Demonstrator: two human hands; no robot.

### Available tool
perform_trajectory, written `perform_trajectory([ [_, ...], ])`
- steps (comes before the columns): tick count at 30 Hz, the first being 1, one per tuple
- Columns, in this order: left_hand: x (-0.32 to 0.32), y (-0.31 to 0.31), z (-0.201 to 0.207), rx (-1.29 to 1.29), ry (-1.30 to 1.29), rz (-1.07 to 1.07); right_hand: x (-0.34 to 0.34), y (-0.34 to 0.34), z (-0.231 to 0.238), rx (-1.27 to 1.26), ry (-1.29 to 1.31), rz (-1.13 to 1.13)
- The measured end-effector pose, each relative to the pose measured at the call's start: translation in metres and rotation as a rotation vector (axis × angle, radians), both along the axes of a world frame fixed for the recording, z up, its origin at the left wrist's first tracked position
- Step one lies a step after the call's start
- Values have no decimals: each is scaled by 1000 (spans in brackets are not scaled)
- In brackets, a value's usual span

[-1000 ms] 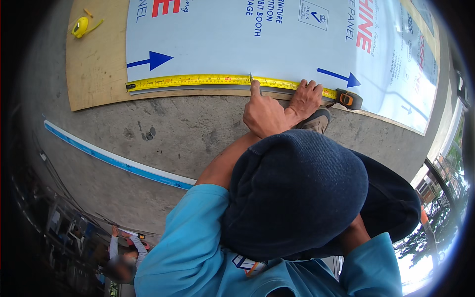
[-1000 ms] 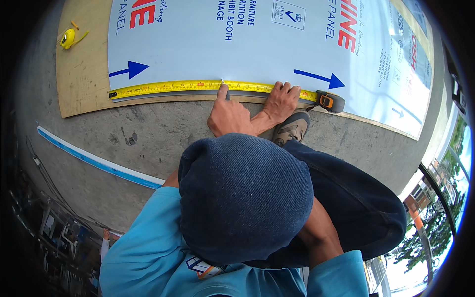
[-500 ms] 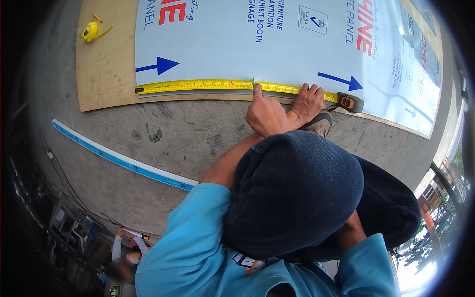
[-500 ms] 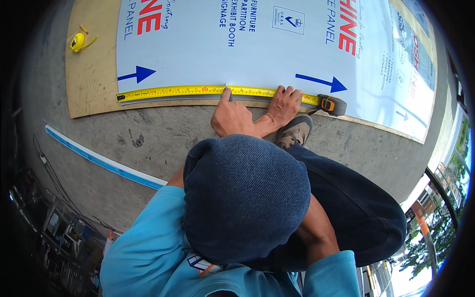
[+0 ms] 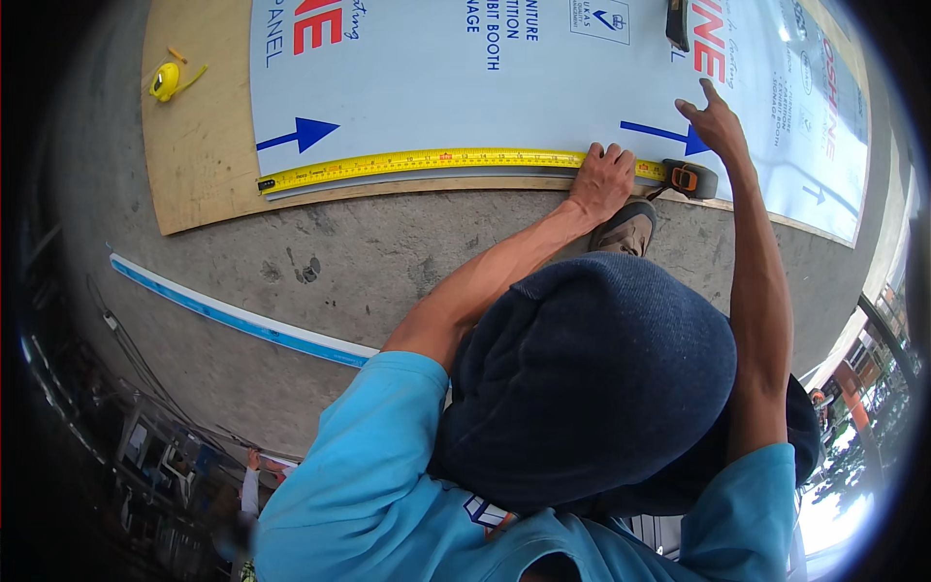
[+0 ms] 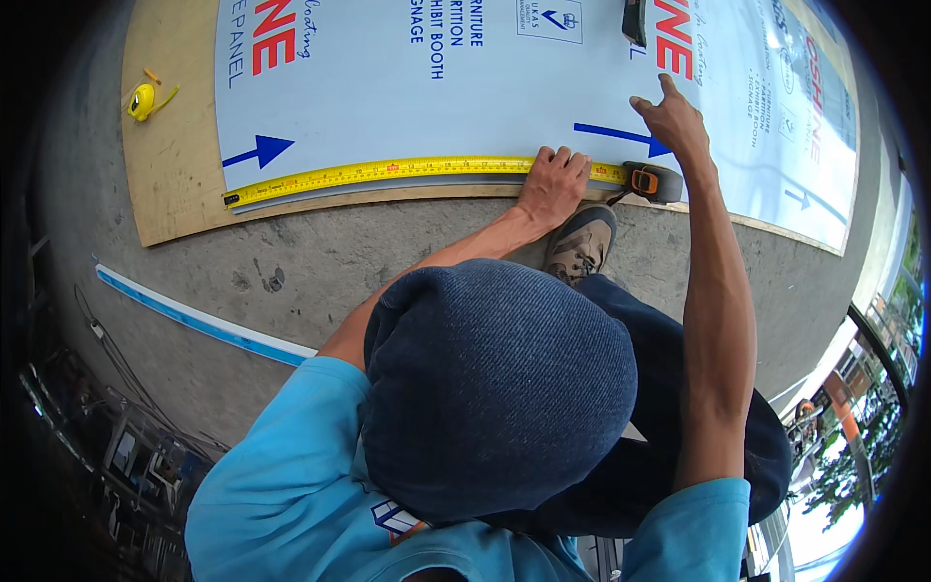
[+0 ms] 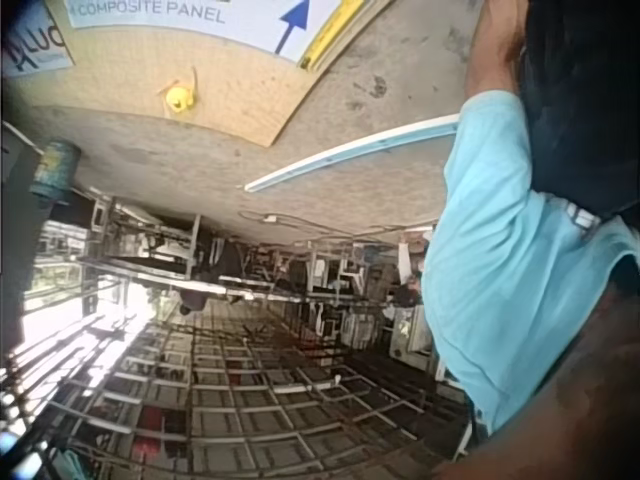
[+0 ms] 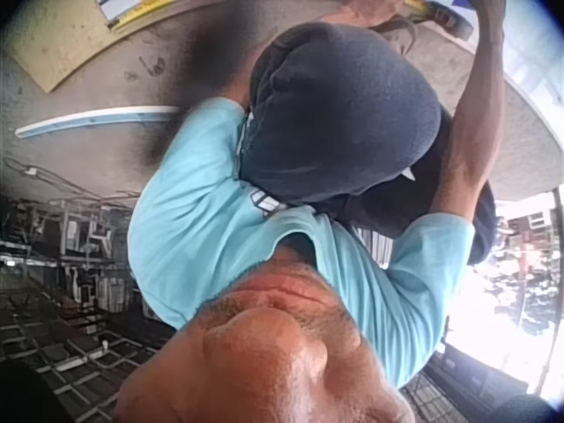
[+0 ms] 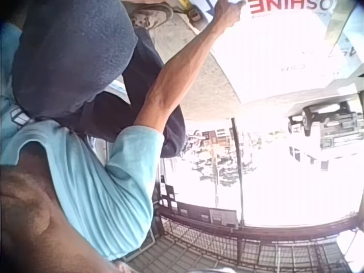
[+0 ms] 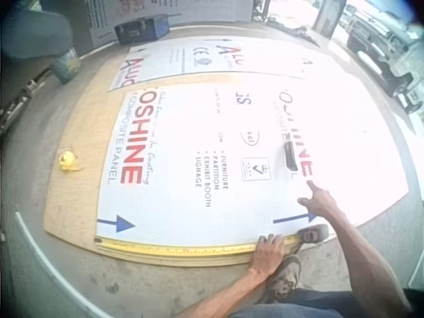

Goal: The recorder uses a measuring tape and utility knife to measure and mark large composite panels on a workshop floor.

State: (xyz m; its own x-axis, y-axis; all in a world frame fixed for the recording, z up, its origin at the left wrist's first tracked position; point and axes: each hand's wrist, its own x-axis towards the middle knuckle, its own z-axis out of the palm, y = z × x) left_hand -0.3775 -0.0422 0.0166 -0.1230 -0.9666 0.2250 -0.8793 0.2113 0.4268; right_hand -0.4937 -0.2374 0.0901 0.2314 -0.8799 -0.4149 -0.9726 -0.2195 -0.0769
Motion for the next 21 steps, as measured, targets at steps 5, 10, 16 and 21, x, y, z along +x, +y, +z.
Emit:
perform_trajectory([
  [5, 1, 2, -5, 25, 1, 3, -59, 47, -5, 410, -41, -356],
  [10, -3, -2, -3, 2, 37, 2, -55, 62, 16, 447, -295, -537],
  [16, 13, -7, 17, 153, -39, -53, -69, 48, -1, 370, -234, -36],
  [21, 77, 23, 16, 287, -3, 96, 21, 42, 36, 661, -229, -122],
])
